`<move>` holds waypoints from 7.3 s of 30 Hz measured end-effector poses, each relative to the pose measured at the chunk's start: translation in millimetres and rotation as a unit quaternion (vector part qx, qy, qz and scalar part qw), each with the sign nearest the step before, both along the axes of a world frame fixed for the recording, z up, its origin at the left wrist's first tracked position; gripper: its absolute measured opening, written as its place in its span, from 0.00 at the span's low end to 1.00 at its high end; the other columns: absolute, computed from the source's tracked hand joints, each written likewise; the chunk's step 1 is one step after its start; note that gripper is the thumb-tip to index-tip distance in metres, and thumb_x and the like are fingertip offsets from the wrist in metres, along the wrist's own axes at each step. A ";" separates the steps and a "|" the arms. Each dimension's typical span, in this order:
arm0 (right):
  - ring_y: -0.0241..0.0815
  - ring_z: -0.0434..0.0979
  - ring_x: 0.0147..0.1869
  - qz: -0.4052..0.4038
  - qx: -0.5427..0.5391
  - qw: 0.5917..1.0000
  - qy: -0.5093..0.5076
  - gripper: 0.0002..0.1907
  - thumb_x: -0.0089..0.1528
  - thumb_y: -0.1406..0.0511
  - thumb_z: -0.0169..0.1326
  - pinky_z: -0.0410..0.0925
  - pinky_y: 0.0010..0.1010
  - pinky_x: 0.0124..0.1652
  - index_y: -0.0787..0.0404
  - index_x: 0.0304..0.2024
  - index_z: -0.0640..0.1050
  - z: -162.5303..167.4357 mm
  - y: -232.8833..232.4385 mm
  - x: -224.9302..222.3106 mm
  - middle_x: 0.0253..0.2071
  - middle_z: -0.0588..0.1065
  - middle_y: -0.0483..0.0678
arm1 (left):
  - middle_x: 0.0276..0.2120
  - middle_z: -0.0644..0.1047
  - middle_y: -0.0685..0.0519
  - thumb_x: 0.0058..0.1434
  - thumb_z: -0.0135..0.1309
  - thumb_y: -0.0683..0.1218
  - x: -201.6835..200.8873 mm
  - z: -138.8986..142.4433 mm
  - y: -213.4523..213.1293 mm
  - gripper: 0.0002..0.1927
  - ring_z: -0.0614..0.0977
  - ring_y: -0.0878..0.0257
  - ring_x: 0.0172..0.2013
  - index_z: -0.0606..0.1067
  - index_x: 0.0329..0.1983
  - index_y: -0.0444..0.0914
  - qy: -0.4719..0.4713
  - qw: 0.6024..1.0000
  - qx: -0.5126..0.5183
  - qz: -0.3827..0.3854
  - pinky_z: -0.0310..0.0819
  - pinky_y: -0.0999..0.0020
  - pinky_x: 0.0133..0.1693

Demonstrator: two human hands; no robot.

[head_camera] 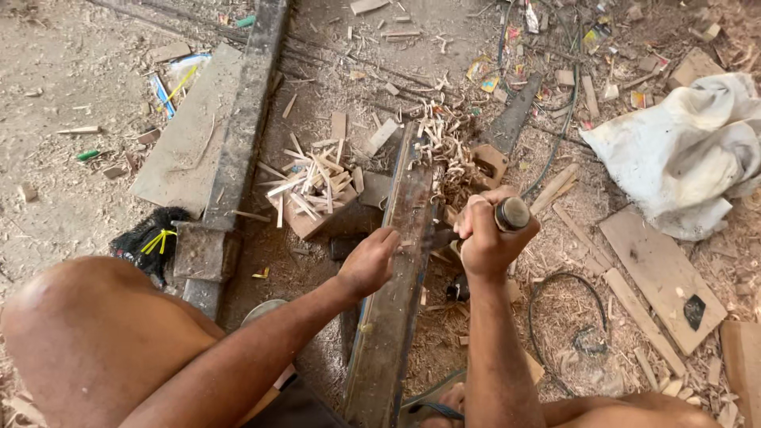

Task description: The person sits on the floor of a woodworking workshop and whittles small wooden sticks with a knife, shaving off thin curls that accumulate in a pile on the work beam. They hold each stick against a wooden beam, carve along its length, and set finished sticks aside with a pile of similar sticks nearby.

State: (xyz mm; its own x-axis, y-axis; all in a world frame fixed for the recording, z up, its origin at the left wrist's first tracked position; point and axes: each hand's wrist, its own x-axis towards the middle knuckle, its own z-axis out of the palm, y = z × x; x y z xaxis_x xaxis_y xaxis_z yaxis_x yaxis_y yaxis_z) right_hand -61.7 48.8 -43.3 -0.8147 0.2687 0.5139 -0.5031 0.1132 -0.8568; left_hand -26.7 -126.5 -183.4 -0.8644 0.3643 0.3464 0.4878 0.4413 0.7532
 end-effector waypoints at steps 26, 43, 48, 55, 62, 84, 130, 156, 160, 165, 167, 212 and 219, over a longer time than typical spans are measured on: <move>0.31 0.72 0.16 0.075 0.050 0.996 -0.004 0.09 0.60 0.73 0.51 0.65 0.25 0.14 0.62 0.24 0.73 15.4 -38.9 -5.0 0.16 0.71 0.45 | 0.34 0.72 0.43 0.59 0.48 0.31 3.3 17.1 -0.6 0.04 0.79 0.49 0.35 0.70 0.37 0.30 -0.032 0.998 -0.044 -0.024 0.77 0.55 0.38; 0.30 0.75 0.18 0.004 0.102 0.995 0.021 0.10 0.62 0.70 0.53 0.66 0.23 0.16 0.62 0.24 0.74 31.1 -49.1 4.7 0.17 0.73 0.43 | 0.40 0.74 0.42 0.62 0.52 0.36 7.6 34.5 -1.9 0.07 0.81 0.44 0.38 0.70 0.43 0.33 -0.089 0.994 0.058 0.008 0.79 0.52 0.39; 0.32 0.72 0.19 -0.001 0.076 0.997 0.026 0.10 0.63 0.71 0.53 0.65 0.24 0.17 0.63 0.25 0.73 31.4 -47.0 8.3 0.17 0.71 0.46 | 0.39 0.74 0.39 0.58 0.52 0.34 8.0 27.2 0.0 0.08 0.79 0.38 0.41 0.70 0.41 0.31 -0.048 0.995 0.085 0.014 0.74 0.47 0.40; 0.30 0.72 0.18 0.004 0.069 0.994 0.080 0.06 0.60 0.71 0.51 0.65 0.23 0.16 0.65 0.28 0.75 16.6 -37.3 9.0 0.18 0.72 0.47 | 0.36 0.72 0.38 0.60 0.53 0.34 10.0 9.4 8.2 0.06 0.76 0.36 0.38 0.70 0.39 0.32 -0.002 0.996 0.090 0.020 0.71 0.45 0.39; 0.31 0.75 0.22 0.007 0.109 0.992 0.055 0.09 0.63 0.71 0.52 0.68 0.24 0.22 0.63 0.27 0.76 23.1 -35.0 14.0 0.20 0.74 0.46 | 0.37 0.73 0.39 0.63 0.49 0.36 7.8 5.3 8.8 0.04 0.78 0.43 0.39 0.70 0.40 0.33 -0.057 0.996 0.073 -0.008 0.74 0.50 0.41; 0.30 0.71 0.19 -0.011 0.131 0.991 -0.011 0.12 0.63 0.71 0.52 0.66 0.25 0.18 0.58 0.23 0.72 -16.3 -29.2 -9.0 0.19 0.71 0.43 | 0.39 0.72 0.36 0.51 0.48 0.32 5.8 -7.6 1.2 0.11 0.75 0.35 0.42 0.70 0.39 0.30 0.030 0.998 0.056 -0.023 0.73 0.47 0.46; 0.31 0.76 0.24 0.027 0.157 0.986 0.041 0.09 0.62 0.66 0.58 0.72 0.21 0.20 0.57 0.28 0.72 -19.1 -109.1 12.8 0.22 0.73 0.43 | 0.40 0.78 0.44 0.64 0.57 0.41 15.5 30.4 -6.1 0.06 0.84 0.55 0.35 0.75 0.41 0.32 -0.045 0.997 0.064 0.004 0.84 0.62 0.35; 0.31 0.74 0.20 0.030 0.093 0.995 0.031 0.10 0.63 0.71 0.53 0.65 0.22 0.19 0.63 0.26 0.74 37.3 -42.5 15.8 0.19 0.74 0.44 | 0.36 0.73 0.42 0.60 0.51 0.33 18.1 37.1 9.6 0.04 0.80 0.43 0.36 0.69 0.33 0.32 -0.087 0.991 0.099 0.012 0.77 0.53 0.36; 0.31 0.70 0.21 0.055 0.029 0.998 0.016 0.09 0.65 0.72 0.51 0.63 0.22 0.18 0.66 0.29 0.74 49.6 -39.9 20.5 0.21 0.72 0.47 | 0.37 0.73 0.39 0.58 0.51 0.31 12.8 38.4 10.7 0.06 0.77 0.37 0.38 0.70 0.36 0.32 -0.031 0.991 0.128 0.002 0.74 0.47 0.39; 0.32 0.73 0.19 0.050 0.076 0.995 0.029 0.09 0.62 0.71 0.52 0.67 0.24 0.18 0.65 0.26 0.75 35.9 -38.8 18.8 0.19 0.73 0.46 | 0.38 0.74 0.38 0.56 0.51 0.31 13.2 32.3 6.3 0.06 0.77 0.36 0.39 0.71 0.36 0.32 -0.013 0.991 0.130 0.019 0.73 0.47 0.38; 0.31 0.73 0.19 0.040 0.071 0.995 0.052 0.08 0.62 0.71 0.52 0.66 0.24 0.18 0.65 0.27 0.75 28.0 -36.5 18.6 0.19 0.73 0.46 | 0.39 0.73 0.38 0.55 0.52 0.32 13.0 29.5 7.5 0.08 0.77 0.36 0.41 0.70 0.38 0.32 -0.014 0.993 0.115 -0.009 0.73 0.47 0.39; 0.33 0.68 0.18 0.069 -0.055 0.995 -0.035 0.09 0.62 0.74 0.49 0.63 0.28 0.19 0.64 0.26 0.71 31.3 -32.3 14.4 0.18 0.70 0.46 | 0.38 0.76 0.44 0.64 0.52 0.38 17.6 31.9 0.9 0.05 0.82 0.48 0.36 0.72 0.43 0.33 -0.133 0.990 0.049 0.014 0.79 0.53 0.39; 0.33 0.68 0.18 0.066 -0.044 0.996 -0.037 0.09 0.63 0.74 0.49 0.64 0.28 0.20 0.64 0.26 0.72 34.0 -36.8 15.5 0.18 0.69 0.46 | 0.37 0.75 0.43 0.63 0.53 0.37 17.4 31.5 0.9 0.06 0.82 0.48 0.36 0.72 0.42 0.32 -0.126 0.991 0.045 0.017 0.79 0.53 0.38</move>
